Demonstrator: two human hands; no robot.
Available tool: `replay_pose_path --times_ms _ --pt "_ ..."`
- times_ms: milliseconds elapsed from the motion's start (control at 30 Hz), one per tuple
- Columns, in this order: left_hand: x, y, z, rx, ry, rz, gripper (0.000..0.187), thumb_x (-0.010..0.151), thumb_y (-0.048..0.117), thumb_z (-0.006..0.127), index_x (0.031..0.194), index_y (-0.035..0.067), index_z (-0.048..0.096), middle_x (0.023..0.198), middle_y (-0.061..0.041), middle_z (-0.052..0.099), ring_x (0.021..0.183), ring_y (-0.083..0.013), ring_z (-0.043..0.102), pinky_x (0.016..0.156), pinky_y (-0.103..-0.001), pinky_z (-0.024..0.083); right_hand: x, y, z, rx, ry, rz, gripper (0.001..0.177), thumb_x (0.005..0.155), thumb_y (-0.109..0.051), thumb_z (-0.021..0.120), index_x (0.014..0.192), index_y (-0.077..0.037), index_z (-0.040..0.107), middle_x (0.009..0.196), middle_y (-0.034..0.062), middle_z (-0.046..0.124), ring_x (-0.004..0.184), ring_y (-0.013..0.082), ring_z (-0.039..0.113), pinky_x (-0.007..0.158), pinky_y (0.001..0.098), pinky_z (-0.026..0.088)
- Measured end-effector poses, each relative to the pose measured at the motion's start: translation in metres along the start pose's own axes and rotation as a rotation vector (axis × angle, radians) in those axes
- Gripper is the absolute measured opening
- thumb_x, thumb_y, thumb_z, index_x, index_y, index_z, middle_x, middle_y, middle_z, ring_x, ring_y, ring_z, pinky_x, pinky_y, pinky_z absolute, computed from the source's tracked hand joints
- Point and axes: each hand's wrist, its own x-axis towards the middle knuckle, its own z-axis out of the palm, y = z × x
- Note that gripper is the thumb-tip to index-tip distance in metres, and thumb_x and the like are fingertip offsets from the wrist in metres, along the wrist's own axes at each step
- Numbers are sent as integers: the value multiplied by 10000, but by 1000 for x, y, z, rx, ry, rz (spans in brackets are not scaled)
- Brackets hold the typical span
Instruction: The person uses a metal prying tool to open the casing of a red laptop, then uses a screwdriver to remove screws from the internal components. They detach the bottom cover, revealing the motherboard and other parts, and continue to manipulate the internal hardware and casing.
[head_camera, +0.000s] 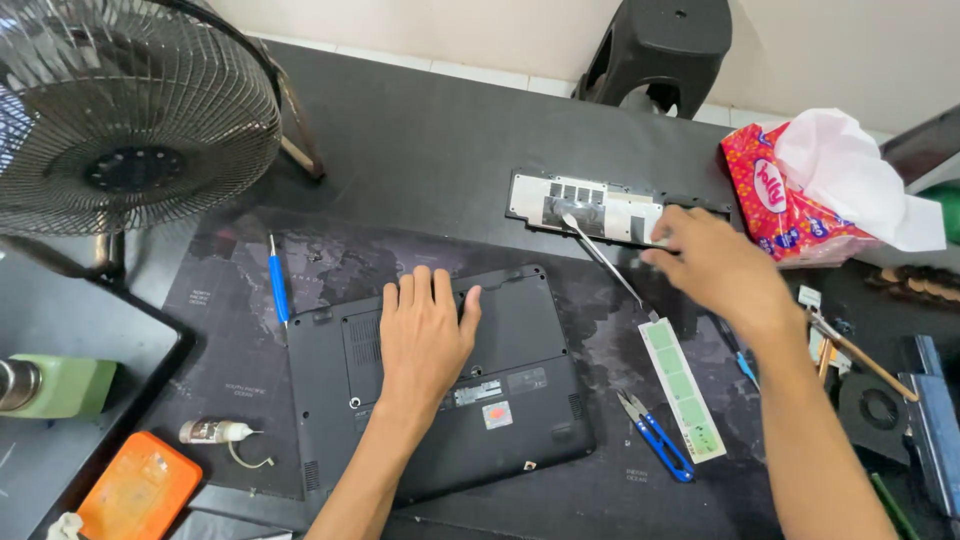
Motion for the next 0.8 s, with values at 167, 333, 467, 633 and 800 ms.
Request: replay_pose_path --times_ms 167,333,467,633,800 --pt "11 -8 3 -85 70 -4 368 999 357 631 825 33 616 807 -130 566 808 -310 561 753 -439 414 0 -58 14 21 -12 64 304 894 -264 705 1137 -114 600 993 103 703 938 321 668 774 462 516" --pt "18 -12 -7 -140 121 6 418 986 374 661 762 22 653 740 -144 595 768 -314 558 744 -438 409 6 -36 37 34 52 -27 256 907 -164 657 1139 -82 588 976 109 702 932 328 670 764 479 513" --pt "28 -8 -33 -141 164 8 484 972 388 682 667 12 663 676 -154 607 704 -325 574 709 -443 426 7 -45 19 49 54 -8 221 911 -105 639 1129 -72 619 956 125 712 891 327 693 763 466 530" --pt "29 -1 -64 -201 172 -39 490 957 404 703 680 1 670 716 -156 644 622 -335 641 587 -425 497 -8 -64 -21 235 140 -9 224 926 -92 641 1140 -38 604 942 141 721 839 281 731 738 403 566" --pt "30 3 -85 -236 133 -69 466 934 393 724 650 27 677 726 -110 654 525 -344 613 469 -427 468 -25 -75 -41 568 401 -167 193 1060 -38 573 1171 29 429 1029 166 679 941 214 724 775 330 612"
